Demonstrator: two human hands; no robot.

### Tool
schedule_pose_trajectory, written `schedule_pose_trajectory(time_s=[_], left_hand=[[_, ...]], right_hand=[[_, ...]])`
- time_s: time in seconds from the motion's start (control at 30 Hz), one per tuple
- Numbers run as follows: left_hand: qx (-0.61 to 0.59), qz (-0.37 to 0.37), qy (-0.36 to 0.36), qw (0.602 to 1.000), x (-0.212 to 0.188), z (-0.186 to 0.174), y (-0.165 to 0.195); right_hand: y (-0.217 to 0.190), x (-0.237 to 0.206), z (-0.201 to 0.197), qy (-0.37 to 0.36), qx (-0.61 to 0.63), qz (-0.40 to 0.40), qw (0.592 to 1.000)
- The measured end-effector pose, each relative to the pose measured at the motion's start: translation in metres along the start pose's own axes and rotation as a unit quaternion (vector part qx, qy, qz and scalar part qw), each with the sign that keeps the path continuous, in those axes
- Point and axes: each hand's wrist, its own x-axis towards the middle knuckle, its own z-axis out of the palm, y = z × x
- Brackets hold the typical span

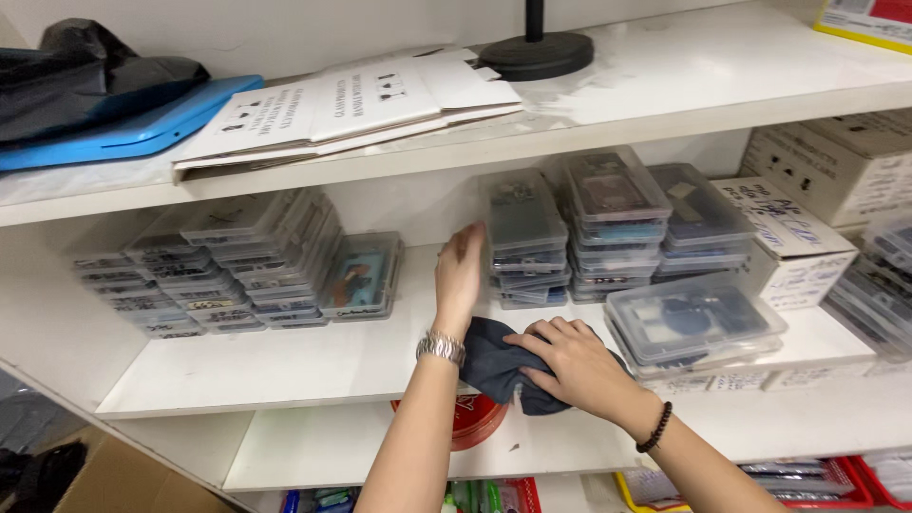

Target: The person picks up plastic storage boxes one at a time from a white shelf and wipes their surfaces with a dark cloth, then places each box back on the shelf. They work through a row of boxes, occasionally shifting neighboring boxes aside to reach the next one.

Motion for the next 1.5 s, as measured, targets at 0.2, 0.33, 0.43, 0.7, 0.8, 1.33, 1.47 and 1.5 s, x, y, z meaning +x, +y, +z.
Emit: schedule_pose_trajectory(time_s=[0.2, 0.33, 0.43, 0.7, 0.8, 1.33, 1.47, 1.5], left_hand=[[-0.058, -0.152, -0.076, 0.984, 0.034, 0.040, -0.020], [-0.193, -0.107, -0.045, 0.974, 0.031, 0.028, -0.044], [-0.382, -0.151, -0.013, 0.911, 0.008, -0.004, -0.047], [-0.425, -0.215, 0.025, 0.879, -0.110, -0.087, -0.050], [-0.514, -0.221, 0.029, 0.828, -0.131, -0.087, -0.052], [-0.460, -0.255, -0.009, 0.850, -0.185, -0.147, -0.063], [-0.491, -0.260, -0.003, 0.831, -0.183, -0.147, -0.063], [-0.498, -0.256, -0.010, 0.829, -0.181, -0.143, -0.063]], right_hand=[[0.007, -0.022, 0.003, 0.127, 0.111, 0.161, 0.973], [0.018, -0.028, 0.004, 0.166, 0.254, 0.257, 0.917], [0.028, -0.029, 0.001, 0.204, 0.452, 0.242, 0.834], [-0.022, -0.001, -0.028, 0.318, 0.301, 0.093, 0.894], [-0.080, 0.020, -0.014, 0.245, 0.186, -0.006, 0.951], [-0.023, 0.074, 0.031, 0.230, 0.360, 0.214, 0.878], [-0.032, 0.069, 0.037, 0.261, 0.446, 0.110, 0.849], [-0.041, 0.070, 0.040, 0.270, 0.425, 0.081, 0.860]])
